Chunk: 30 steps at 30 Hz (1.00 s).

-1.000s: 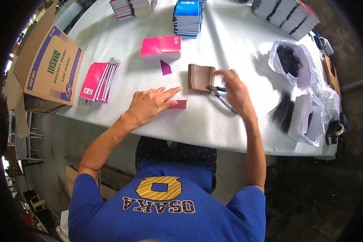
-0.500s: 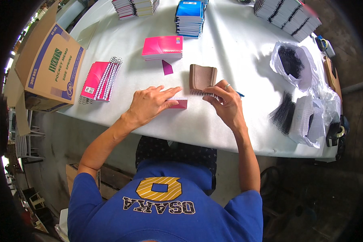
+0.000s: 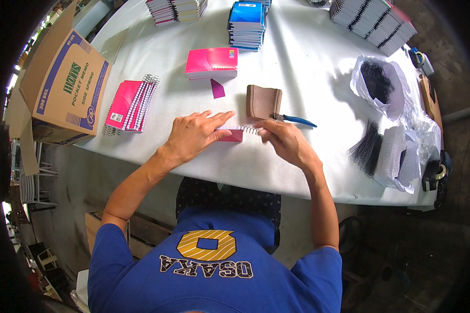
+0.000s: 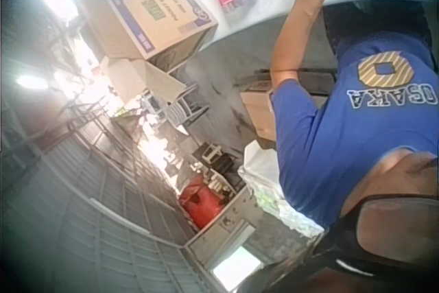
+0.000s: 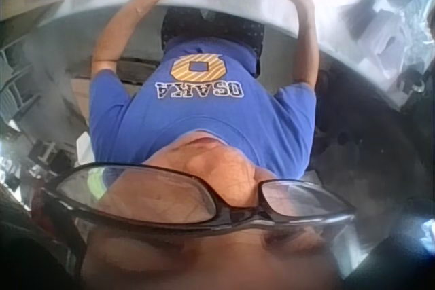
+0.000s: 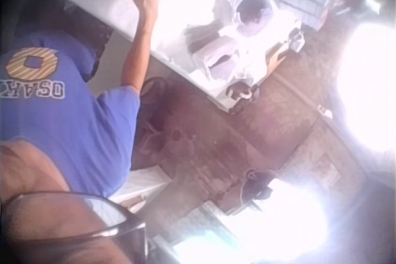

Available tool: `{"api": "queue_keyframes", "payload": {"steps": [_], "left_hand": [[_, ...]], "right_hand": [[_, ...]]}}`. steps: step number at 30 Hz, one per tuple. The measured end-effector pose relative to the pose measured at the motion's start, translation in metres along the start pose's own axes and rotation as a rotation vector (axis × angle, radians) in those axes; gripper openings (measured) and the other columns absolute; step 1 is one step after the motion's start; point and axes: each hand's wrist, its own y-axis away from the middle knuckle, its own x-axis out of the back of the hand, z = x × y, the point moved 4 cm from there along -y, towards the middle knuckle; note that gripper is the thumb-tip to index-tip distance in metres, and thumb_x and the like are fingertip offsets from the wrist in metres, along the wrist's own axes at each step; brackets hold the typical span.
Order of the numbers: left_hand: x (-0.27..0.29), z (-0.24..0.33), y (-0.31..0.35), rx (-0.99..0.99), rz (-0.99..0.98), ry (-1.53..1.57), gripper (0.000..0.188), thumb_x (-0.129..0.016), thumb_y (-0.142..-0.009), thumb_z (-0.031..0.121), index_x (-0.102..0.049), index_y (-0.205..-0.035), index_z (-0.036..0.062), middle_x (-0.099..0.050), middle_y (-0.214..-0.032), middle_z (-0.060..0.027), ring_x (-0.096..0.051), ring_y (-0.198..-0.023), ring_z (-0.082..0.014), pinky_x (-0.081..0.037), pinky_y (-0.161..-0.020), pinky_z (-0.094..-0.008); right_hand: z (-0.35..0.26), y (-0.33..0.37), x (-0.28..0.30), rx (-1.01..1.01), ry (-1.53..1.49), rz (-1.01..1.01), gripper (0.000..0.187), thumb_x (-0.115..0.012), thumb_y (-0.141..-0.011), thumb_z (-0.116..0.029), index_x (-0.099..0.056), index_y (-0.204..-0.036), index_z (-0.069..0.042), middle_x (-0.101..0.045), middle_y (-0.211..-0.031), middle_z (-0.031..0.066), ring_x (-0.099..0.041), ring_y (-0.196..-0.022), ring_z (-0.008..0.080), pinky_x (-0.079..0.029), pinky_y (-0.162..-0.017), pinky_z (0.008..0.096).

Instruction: The person assembles notebooks by hand, sliding a spiral spine onto the edge of a stack of paper and covers, and using pliers to secure the ends of the spine.

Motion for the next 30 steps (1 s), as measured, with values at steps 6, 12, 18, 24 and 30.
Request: {"api": "queue_keyframes", "payload": {"steps": [6,12,18,24,30], "left_hand": [[-0.002,0.017,-0.01,-0.05,-0.046,0.145,0.059,-0.064,-0.087,0.043,-0.047,-0.142,0.0296,-0.07,-0.093,-0.0034,-0.07,-0.075,-0.0229,-0.057,-0.062,-0.0377],[-0.005,0.019,-0.012,-0.033,-0.177,0.144,0.048,-0.063,-0.09,0.042,-0.054,-0.135,0.0276,-0.07,-0.087,-0.0058,-0.07,-0.069,-0.0249,-0.057,-0.059,-0.0393],[-0.011,0.014,-0.011,-0.197,-0.416,0.111,0.055,-0.056,-0.089,0.054,-0.052,-0.138,0.0283,-0.071,-0.095,-0.0025,-0.07,-0.076,-0.0273,-0.057,-0.061,-0.0409],[-0.001,-0.003,0.004,-0.075,0.023,-0.053,0.074,-0.067,-0.081,0.049,-0.041,-0.146,0.0264,-0.069,-0.108,-0.004,-0.07,-0.084,-0.0258,-0.057,-0.063,-0.0383],[-0.005,-0.011,0.004,-0.01,-0.005,-0.037,0.084,-0.073,-0.076,0.044,-0.038,-0.148,0.0193,-0.068,-0.095,-0.0138,-0.069,-0.078,-0.0261,-0.056,-0.063,-0.0359]], "right_hand": [[-0.023,0.001,-0.003,0.058,0.204,0.058,0.017,-0.065,-0.088,-0.012,-0.056,-0.099,-0.003,-0.059,-0.089,0.0134,-0.06,-0.084,0.0327,-0.047,-0.071,0.0441],[-0.028,-0.005,-0.005,0.057,0.206,-0.001,0.015,-0.068,-0.085,-0.01,-0.06,-0.095,-0.002,-0.064,-0.09,0.0118,-0.062,-0.078,0.0306,-0.049,-0.069,0.0412],[0.03,-0.049,0.022,0.144,0.466,0.068,0.036,-0.084,-0.069,-0.023,-0.069,-0.1,-0.012,-0.057,-0.125,0.0148,-0.051,-0.119,0.033,-0.047,-0.095,0.0415],[0.029,-0.066,0.045,-0.026,-0.014,-0.336,0.046,-0.076,-0.073,-0.037,-0.07,-0.112,-0.013,-0.062,-0.124,0.0165,-0.056,-0.118,0.0315,-0.043,-0.101,0.0402],[0.015,-0.067,0.02,-0.047,-0.137,-0.528,0.052,-0.065,-0.082,-0.045,-0.07,-0.115,-0.005,-0.07,-0.11,0.0127,-0.064,-0.102,0.0259,-0.046,-0.095,0.0381]]}}
